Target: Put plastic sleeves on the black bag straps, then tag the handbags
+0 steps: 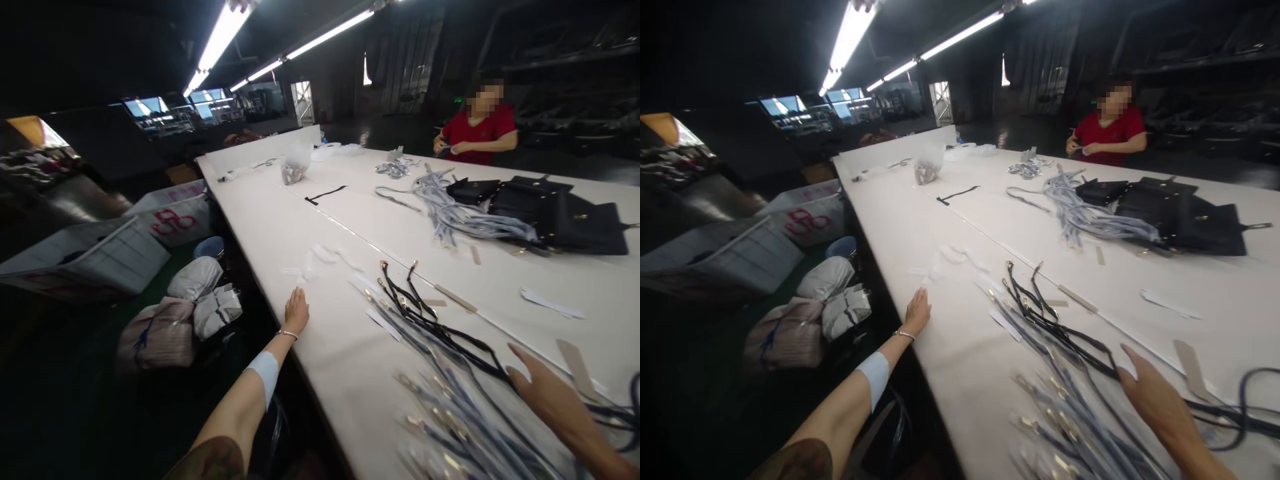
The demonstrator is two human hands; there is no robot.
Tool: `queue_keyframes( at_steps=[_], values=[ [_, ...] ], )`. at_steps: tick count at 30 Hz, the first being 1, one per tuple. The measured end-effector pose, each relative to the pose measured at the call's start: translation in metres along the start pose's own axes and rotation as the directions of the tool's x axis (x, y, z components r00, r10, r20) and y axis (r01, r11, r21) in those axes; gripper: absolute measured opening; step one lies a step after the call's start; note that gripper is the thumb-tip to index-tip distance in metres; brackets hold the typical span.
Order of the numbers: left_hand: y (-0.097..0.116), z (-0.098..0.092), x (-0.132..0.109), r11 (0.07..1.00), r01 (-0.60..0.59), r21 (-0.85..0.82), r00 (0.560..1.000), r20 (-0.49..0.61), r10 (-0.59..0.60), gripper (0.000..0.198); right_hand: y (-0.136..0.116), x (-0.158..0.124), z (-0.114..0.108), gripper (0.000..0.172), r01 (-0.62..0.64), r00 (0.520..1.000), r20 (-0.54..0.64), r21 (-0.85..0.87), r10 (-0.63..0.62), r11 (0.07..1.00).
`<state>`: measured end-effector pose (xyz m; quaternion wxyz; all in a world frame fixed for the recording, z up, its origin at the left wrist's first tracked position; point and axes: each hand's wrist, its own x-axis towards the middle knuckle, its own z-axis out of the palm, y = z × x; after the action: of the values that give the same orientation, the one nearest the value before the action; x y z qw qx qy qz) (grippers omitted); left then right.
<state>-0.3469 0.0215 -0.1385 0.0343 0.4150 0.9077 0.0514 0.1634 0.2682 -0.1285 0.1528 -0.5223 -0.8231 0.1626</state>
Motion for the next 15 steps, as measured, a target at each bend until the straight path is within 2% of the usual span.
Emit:
queue_keyframes(
  at_steps=[3, 5, 8, 10, 13, 15],
  values=[
    [-0.010, -0.004, 0.032, 0.998, -0.029, -0.053, 0.998, -0.053, 0.026, 0.051, -0.017, 0.039, 0.036, 0.090, 0.020, 0.999, 0.034, 0.033, -0.021, 0.999],
    [-0.003, -0.005, 0.055, 0.990, -0.109, -0.093, 0.991, -0.087, 0.101, 0.048, -0.022, 0.052, 0.052, 0.084, -0.013, 0.998, 0.061, -0.007, 0.013, 1.000],
    [0.021, -0.001, 0.093, 0.964, -0.225, -0.142, 0.971, -0.115, 0.209, 0.042, -0.021, 0.052, 0.063, 0.058, -0.046, 0.993, 0.100, -0.143, 0.061, 0.989],
    [0.039, 0.003, 0.121, 0.951, -0.265, -0.162, 0.962, -0.113, 0.249, 0.041, -0.021, 0.045, 0.064, 0.038, -0.005, 0.996, 0.089, -0.223, 0.025, 0.975],
    [0.058, 0.009, 0.160, 0.941, -0.289, -0.174, 0.957, -0.082, 0.279, 0.046, -0.019, 0.034, 0.061, 0.018, 0.070, 0.997, 0.040, -0.224, -0.062, 0.972],
    [0.061, 0.011, 0.181, 0.941, -0.288, -0.180, 0.958, -0.054, 0.283, 0.042, -0.015, 0.032, 0.058, 0.012, 0.048, 0.999, 0.030, -0.180, -0.044, 0.982]
  ],
)
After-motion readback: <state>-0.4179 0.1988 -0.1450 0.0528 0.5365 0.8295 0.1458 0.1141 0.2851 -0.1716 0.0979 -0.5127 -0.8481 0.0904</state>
